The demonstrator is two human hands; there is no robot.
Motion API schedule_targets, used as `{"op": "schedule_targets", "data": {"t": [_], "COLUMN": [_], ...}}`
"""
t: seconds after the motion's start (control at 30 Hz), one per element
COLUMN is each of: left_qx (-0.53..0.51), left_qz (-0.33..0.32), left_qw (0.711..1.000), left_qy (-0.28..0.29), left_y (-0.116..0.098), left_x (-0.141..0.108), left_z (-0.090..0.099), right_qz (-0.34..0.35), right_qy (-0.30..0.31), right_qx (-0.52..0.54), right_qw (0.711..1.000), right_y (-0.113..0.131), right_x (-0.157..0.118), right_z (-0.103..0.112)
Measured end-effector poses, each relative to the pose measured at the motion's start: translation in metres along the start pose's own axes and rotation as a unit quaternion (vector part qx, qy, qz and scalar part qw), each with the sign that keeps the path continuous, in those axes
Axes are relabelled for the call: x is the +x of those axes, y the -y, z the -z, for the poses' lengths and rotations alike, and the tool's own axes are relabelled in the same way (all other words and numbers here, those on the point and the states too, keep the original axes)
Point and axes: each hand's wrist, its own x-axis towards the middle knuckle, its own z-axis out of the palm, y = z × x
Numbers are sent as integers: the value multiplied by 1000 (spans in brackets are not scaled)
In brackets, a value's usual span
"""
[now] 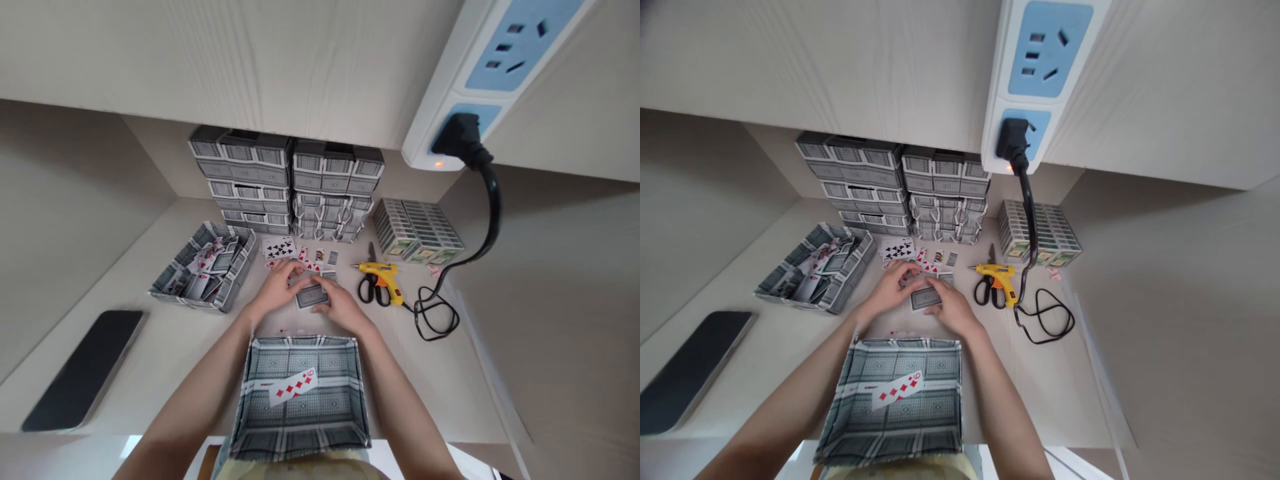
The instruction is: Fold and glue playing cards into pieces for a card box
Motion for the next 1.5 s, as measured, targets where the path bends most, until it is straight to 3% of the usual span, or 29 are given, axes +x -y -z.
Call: {"op": "schedule_targets", "data": {"t": [0.1, 0.37, 0.47, 0.57, 0.7, 0.8, 0.97, 1.17, 1.37, 1.5], "left_qx": [6, 10, -20, -123, -322, -414, -454, -535, -576, -617], "left_qz": [10, -3, -3, 15, 58, 63, 82, 92, 122, 154], "left_qw": [1000, 1000, 999, 992, 945, 908, 887, 840, 808, 770], "left_qy": [-28, -29, -35, -31, -23, 14, 20, 12, -42, -58], "left_y": [2, 1, -1, -2, 1, 3, 4, -2, -8, -12], "left_x": [0, -2, -1, 1, 5, 6, 9, 11, 11, 9], "left_z": [-3, -7, -6, -7, -13, -19, -19, -15, -22, -26], "right_qz": [-12, -54, -59, -66, -98, -75, -13, 19, -6, -35], "right_qy": [6, -5, -44, -105, -174, -217, -247, -263, -287, -304], "right_qx": [-28, -46, 7, 138, 335, 393, 335, 263, 264, 268], "right_qw": [1000, 997, 997, 983, 921, 890, 909, 928, 921, 913], "right_y": [1, 0, -1, -1, 1, 2, 5, 9, 8, 4], "right_x": [1, -2, -1, 1, 4, 5, 6, 7, 12, 16], "right_z": [0, -3, -5, -5, -4, -6, -12, -14, -17, -20]}}
